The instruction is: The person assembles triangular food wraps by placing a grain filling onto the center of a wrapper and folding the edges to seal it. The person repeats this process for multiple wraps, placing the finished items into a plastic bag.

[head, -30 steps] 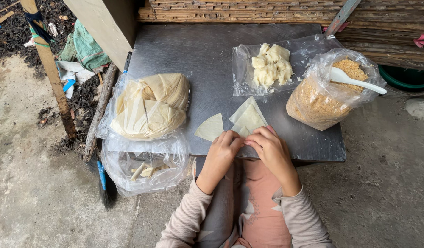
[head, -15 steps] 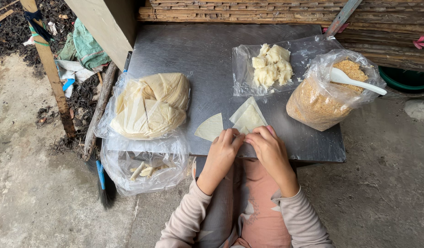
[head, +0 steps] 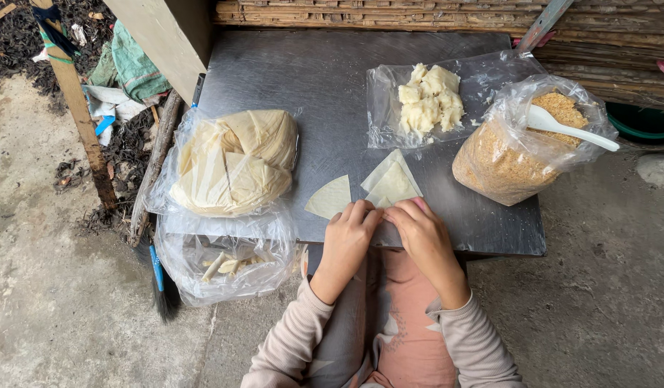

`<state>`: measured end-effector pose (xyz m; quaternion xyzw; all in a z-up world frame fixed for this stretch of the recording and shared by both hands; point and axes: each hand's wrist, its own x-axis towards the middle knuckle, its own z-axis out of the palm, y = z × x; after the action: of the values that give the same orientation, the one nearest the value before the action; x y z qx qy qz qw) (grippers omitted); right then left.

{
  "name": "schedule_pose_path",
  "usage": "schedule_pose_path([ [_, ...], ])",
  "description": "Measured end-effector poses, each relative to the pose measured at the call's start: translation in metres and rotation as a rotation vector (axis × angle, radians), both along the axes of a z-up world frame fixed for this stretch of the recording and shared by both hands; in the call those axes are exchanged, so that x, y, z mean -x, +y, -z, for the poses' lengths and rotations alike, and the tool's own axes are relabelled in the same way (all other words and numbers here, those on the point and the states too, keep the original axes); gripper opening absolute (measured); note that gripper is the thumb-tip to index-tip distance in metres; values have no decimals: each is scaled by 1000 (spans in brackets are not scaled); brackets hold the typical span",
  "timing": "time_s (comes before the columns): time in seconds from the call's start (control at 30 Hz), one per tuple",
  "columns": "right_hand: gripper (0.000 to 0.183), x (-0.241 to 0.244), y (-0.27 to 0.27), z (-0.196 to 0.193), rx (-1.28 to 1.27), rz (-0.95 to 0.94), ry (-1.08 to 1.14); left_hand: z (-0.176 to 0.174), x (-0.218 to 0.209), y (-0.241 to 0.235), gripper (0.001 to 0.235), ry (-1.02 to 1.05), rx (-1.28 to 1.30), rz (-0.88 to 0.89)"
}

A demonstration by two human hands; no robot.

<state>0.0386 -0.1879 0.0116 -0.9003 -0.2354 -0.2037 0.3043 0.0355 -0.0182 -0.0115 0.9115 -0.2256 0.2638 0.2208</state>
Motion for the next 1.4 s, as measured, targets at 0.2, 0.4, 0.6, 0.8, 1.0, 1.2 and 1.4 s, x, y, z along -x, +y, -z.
schedule_pose_path([
  [0.2,14,0,-1,-1,-19,-20,-3,1,-2,0,25,2,0,-5],
  [0.4,14,-4,3,-1,-42,5,42,-3,-4,1,18,10,51,21],
  [0.6,15,-2,4,-2,-33,21,14,-6,-5,-3,9,14,114,-17],
  [0.8,13,-7,2,1,-54,24,-20,-6,-7,-4,11,55,122,-40],
  [1.0,12,-8,4,3,-68,54,6,-8,-9,8,16,44,208,100],
  [1.2,15,-8,5,0,-76,37,-33,-5,-14,1,12,53,169,11],
  [1.4,14,-11,4,4,-18,59,-30,-4,-14,-1,11,52,153,-19],
])
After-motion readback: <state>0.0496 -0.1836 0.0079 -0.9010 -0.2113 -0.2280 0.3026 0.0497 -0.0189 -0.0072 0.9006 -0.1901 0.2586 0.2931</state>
